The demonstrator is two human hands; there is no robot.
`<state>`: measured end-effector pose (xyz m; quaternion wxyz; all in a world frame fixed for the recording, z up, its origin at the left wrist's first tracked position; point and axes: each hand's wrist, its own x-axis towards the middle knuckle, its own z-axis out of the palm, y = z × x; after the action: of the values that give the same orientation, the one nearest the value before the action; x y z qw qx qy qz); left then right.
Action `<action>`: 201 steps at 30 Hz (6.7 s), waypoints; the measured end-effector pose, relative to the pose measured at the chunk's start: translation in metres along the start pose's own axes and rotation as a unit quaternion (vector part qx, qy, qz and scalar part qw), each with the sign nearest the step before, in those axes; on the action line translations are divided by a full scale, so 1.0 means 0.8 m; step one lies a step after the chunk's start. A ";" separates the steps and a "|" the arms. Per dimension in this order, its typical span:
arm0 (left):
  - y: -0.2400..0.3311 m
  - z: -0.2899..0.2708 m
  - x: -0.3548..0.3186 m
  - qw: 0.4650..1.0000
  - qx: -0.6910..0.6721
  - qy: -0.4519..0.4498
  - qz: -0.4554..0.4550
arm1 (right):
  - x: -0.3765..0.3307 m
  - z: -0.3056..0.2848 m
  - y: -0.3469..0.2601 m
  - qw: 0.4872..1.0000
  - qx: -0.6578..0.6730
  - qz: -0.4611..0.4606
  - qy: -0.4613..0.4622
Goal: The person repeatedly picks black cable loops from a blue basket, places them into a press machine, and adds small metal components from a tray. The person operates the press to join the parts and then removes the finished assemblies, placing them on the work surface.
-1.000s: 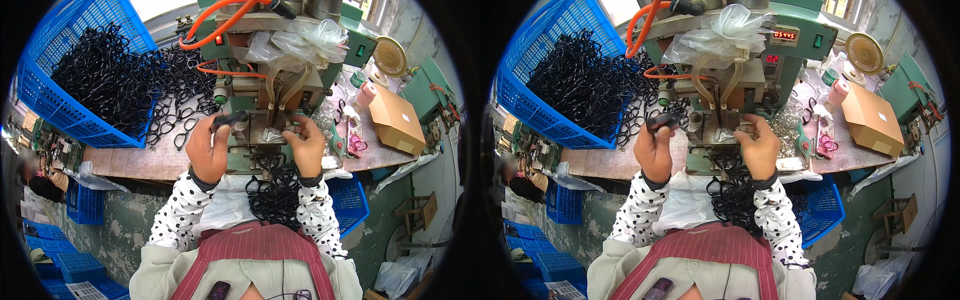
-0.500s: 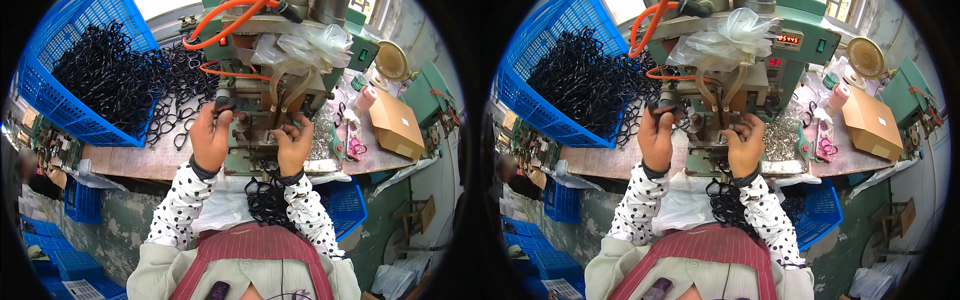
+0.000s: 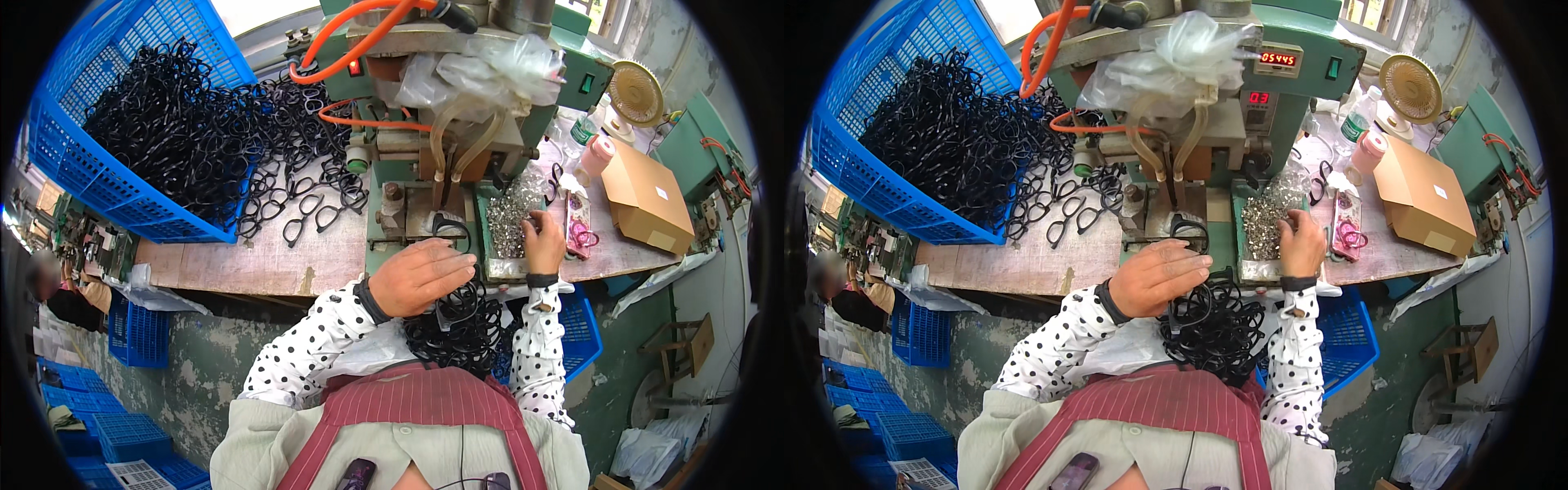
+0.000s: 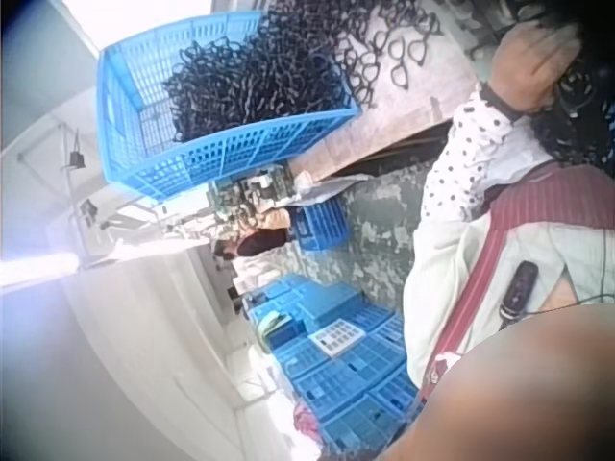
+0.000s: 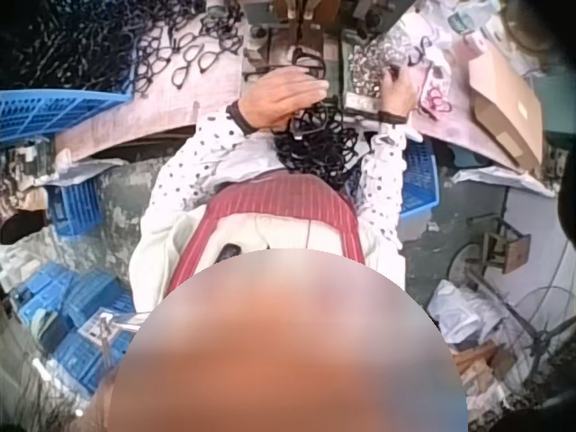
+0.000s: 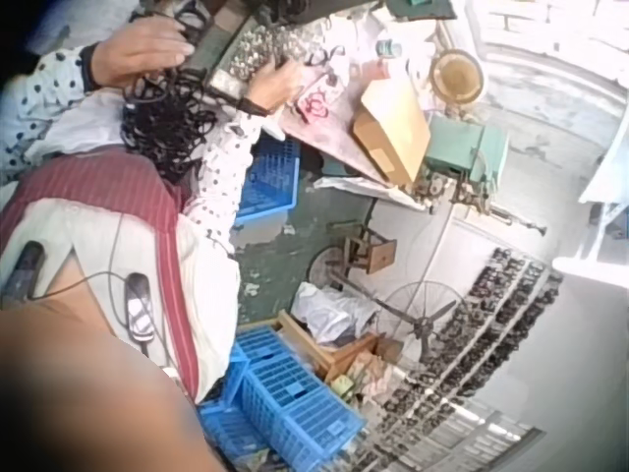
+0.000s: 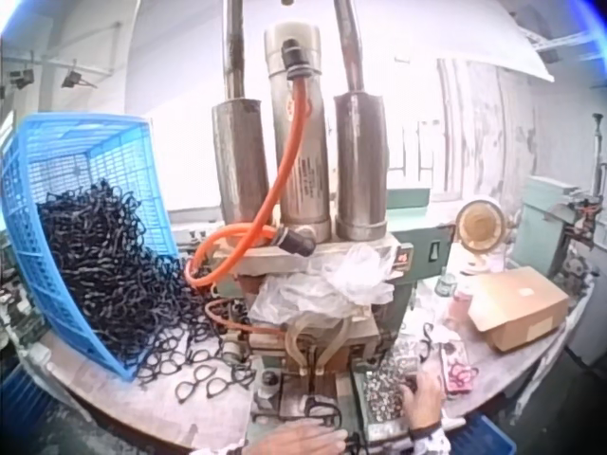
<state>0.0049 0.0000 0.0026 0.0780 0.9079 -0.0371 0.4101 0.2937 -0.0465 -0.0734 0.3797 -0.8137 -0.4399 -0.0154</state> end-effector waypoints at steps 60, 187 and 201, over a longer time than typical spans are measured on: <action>-0.001 -0.057 -0.013 0.959 0.157 0.184 -0.146 | -0.048 -0.021 -0.208 0.878 0.464 0.022 -0.118; 0.023 -0.012 0.005 0.998 0.007 0.040 -0.055 | -0.041 -0.010 -0.181 0.870 0.484 -0.018 -0.093; 0.011 -0.003 -0.001 0.999 0.006 0.011 -0.045 | -0.029 -0.014 0.004 0.985 -0.156 -0.061 -0.036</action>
<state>0.0017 -0.0082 0.0042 0.0911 0.9045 0.0068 0.4166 0.2851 -0.0711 -0.0753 0.2307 -0.8344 -0.4944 -0.0777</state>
